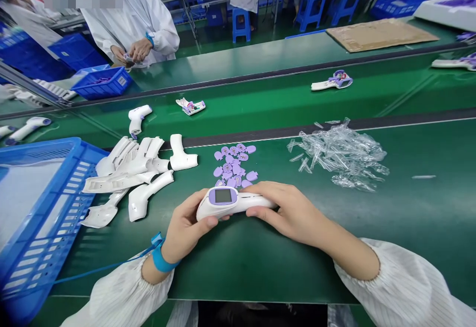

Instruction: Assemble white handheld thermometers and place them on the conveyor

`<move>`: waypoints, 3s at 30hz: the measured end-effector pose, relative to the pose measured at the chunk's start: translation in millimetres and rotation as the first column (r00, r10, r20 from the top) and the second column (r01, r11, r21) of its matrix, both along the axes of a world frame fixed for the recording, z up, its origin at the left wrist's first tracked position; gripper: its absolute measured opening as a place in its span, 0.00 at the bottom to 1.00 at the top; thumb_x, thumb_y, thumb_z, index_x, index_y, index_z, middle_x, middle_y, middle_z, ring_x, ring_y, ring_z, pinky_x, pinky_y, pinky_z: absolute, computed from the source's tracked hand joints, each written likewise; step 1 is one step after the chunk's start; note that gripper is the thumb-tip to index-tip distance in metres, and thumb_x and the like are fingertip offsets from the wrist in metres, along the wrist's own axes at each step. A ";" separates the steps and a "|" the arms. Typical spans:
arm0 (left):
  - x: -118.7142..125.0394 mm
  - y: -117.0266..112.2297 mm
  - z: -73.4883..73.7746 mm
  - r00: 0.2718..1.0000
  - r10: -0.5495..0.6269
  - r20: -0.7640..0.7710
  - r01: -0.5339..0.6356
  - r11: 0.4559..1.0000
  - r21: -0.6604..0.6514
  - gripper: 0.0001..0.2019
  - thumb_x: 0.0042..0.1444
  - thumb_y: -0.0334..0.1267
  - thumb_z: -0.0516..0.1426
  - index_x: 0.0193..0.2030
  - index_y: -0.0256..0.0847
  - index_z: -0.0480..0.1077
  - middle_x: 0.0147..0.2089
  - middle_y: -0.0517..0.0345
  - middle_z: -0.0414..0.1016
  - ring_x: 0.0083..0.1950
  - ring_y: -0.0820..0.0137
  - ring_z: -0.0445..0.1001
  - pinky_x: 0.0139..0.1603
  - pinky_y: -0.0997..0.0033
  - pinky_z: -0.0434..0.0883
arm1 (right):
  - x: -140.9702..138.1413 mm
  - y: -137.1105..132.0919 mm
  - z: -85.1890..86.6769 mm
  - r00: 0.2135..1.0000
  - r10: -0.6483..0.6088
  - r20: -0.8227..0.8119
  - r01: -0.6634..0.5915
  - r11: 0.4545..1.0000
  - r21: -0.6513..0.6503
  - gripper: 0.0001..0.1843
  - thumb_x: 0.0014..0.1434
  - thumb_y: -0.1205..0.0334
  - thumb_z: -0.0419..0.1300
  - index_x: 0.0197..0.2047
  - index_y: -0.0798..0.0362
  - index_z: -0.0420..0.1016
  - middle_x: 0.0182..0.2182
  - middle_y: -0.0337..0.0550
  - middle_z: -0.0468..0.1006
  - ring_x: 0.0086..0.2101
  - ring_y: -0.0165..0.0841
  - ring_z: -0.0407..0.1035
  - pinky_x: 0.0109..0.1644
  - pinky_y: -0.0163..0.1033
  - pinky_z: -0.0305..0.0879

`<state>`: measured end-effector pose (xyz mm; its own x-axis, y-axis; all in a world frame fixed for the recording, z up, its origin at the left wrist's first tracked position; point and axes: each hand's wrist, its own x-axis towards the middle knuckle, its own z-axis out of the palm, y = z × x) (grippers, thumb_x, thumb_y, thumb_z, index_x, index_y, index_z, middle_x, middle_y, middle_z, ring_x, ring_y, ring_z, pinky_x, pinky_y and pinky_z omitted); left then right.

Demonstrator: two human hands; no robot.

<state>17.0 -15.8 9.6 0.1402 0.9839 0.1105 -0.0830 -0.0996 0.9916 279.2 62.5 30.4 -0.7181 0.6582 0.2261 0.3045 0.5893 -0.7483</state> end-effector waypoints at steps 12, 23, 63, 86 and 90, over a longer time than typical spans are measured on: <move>22.6 5.4 28.8 0.921 0.201 -0.333 -0.010 0.868 0.496 0.25 0.64 0.46 0.71 0.66 0.45 0.79 0.54 0.49 0.89 0.49 0.59 0.89 0.49 0.67 0.84 | -10.2 -33.3 16.8 0.934 -0.118 -0.338 0.118 0.993 -0.022 0.19 0.75 0.57 0.64 0.66 0.38 0.76 0.54 0.46 0.83 0.54 0.42 0.79 0.54 0.46 0.82; 25.2 9.0 22.1 0.921 0.199 -0.336 0.022 0.832 0.554 0.21 0.71 0.47 0.65 0.67 0.44 0.78 0.55 0.47 0.88 0.53 0.59 0.88 0.52 0.67 0.84 | -4.1 -30.8 17.7 0.897 -0.249 -0.365 0.117 0.930 -0.347 0.13 0.67 0.54 0.73 0.54 0.38 0.85 0.45 0.43 0.85 0.43 0.37 0.83 0.42 0.40 0.84; 24.3 1.9 3.9 0.937 0.144 -0.319 0.069 0.819 0.570 0.30 0.67 0.43 0.68 0.74 0.45 0.72 0.66 0.44 0.81 0.63 0.55 0.84 0.64 0.61 0.83 | -11.6 -43.0 8.8 0.911 -0.181 -0.372 0.116 0.975 -0.190 0.14 0.69 0.58 0.72 0.56 0.41 0.83 0.44 0.42 0.85 0.42 0.34 0.81 0.43 0.38 0.81; 30.5 -3.6 6.7 0.926 0.219 -0.306 0.005 0.805 0.593 0.20 0.76 0.45 0.59 0.69 0.42 0.75 0.65 0.45 0.83 0.63 0.58 0.85 0.61 0.66 0.83 | -20.7 -39.3 -4.3 0.867 -0.177 -0.466 0.081 0.972 -0.218 0.16 0.68 0.57 0.72 0.58 0.35 0.82 0.49 0.41 0.82 0.50 0.36 0.78 0.52 0.39 0.78; 34.0 -12.1 10.3 0.898 0.311 -0.311 -0.068 0.796 0.601 0.17 0.76 0.41 0.59 0.67 0.42 0.76 0.62 0.44 0.84 0.60 0.59 0.86 0.56 0.69 0.84 | -26.0 -46.2 -2.6 0.847 -0.232 -0.479 0.116 0.959 -0.258 0.15 0.68 0.53 0.72 0.57 0.34 0.83 0.47 0.40 0.84 0.45 0.34 0.79 0.47 0.38 0.79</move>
